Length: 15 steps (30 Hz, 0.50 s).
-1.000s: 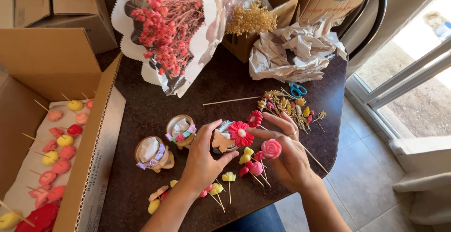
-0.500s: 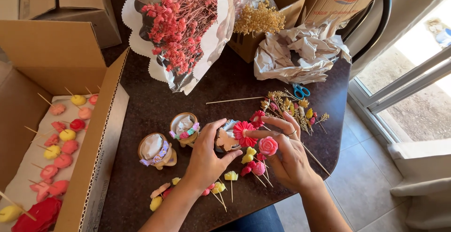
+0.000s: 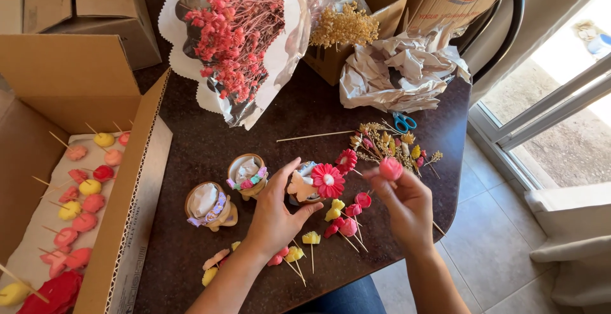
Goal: Decorating small candles in pots by inserting various floral picks and a large artificial flower into the base material.
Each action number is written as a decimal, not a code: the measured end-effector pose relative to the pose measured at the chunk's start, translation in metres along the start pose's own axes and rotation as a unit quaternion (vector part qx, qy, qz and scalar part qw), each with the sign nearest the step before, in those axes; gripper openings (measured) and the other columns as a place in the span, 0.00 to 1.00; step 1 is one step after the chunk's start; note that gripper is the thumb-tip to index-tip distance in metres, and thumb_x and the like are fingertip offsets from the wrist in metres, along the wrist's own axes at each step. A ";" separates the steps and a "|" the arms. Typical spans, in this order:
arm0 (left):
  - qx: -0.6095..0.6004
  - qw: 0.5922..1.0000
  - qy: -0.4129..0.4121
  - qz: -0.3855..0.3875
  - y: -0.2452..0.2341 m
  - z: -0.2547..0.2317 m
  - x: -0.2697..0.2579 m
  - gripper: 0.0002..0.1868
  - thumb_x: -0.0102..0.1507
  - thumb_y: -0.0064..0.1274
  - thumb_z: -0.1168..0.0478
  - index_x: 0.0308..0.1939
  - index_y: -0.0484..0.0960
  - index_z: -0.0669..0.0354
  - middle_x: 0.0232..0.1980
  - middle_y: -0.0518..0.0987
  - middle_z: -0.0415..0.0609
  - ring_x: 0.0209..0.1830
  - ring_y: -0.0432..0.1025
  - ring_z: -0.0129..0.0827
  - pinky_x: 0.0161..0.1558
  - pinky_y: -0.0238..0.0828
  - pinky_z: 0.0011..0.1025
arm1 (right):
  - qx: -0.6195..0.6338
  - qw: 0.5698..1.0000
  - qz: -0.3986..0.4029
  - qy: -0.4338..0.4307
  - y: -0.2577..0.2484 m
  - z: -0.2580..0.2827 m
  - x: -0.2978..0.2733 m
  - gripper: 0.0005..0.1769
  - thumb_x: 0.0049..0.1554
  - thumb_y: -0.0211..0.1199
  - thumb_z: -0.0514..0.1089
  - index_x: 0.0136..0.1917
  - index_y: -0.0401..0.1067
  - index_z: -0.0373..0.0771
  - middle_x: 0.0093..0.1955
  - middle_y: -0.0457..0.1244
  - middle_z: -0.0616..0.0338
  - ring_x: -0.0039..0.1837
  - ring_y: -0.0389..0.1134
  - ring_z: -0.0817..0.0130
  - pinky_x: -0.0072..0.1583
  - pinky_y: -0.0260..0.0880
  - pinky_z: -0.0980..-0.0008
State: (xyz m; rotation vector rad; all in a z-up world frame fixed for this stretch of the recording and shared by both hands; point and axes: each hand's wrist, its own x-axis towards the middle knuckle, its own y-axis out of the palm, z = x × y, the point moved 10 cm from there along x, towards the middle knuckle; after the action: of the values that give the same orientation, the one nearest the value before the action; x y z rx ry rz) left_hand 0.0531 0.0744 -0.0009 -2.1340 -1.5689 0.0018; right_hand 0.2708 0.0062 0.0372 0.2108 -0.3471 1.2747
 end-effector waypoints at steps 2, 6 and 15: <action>-0.013 1.000 -0.004 -0.018 -0.005 -0.004 0.001 0.45 0.51 0.74 0.54 0.69 0.70 0.59 0.65 0.79 0.53 0.65 0.74 0.38 0.66 0.66 0.32 | 0.021 0.997 -0.041 0.069 -0.011 -0.027 -0.006 0.09 0.58 0.67 0.39 0.52 0.79 0.33 0.46 0.71 0.56 0.48 0.70 0.71 0.51 0.73 0.72; -0.127 0.984 -0.124 -0.033 -0.012 0.006 -0.009 0.50 0.44 0.76 0.51 0.66 0.72 0.63 0.62 0.78 0.51 0.64 0.71 0.33 0.64 0.68 0.31 | 0.102 0.992 -0.062 0.049 -0.009 -0.024 -0.021 0.03 0.55 0.66 0.31 0.45 0.76 0.28 0.44 0.69 0.49 0.46 0.70 0.64 0.50 0.75 0.67; -0.237 0.969 -0.023 -0.069 -0.026 -0.052 -0.022 0.40 0.43 0.78 0.63 0.58 0.78 0.61 0.49 0.86 0.51 0.45 0.82 0.30 0.46 0.82 0.25 | 0.003 0.978 -0.031 -0.207 0.043 0.084 -0.032 0.04 0.55 0.67 0.39 0.40 0.75 0.37 0.36 0.66 0.59 0.41 0.65 0.64 0.46 0.69 0.67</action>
State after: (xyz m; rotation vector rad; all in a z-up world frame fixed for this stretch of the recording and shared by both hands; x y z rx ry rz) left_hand 0.0365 0.0405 0.0488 -2.3786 -1.8897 -0.4130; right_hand 0.2099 -0.0392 0.1021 0.4909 -0.6873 1.1652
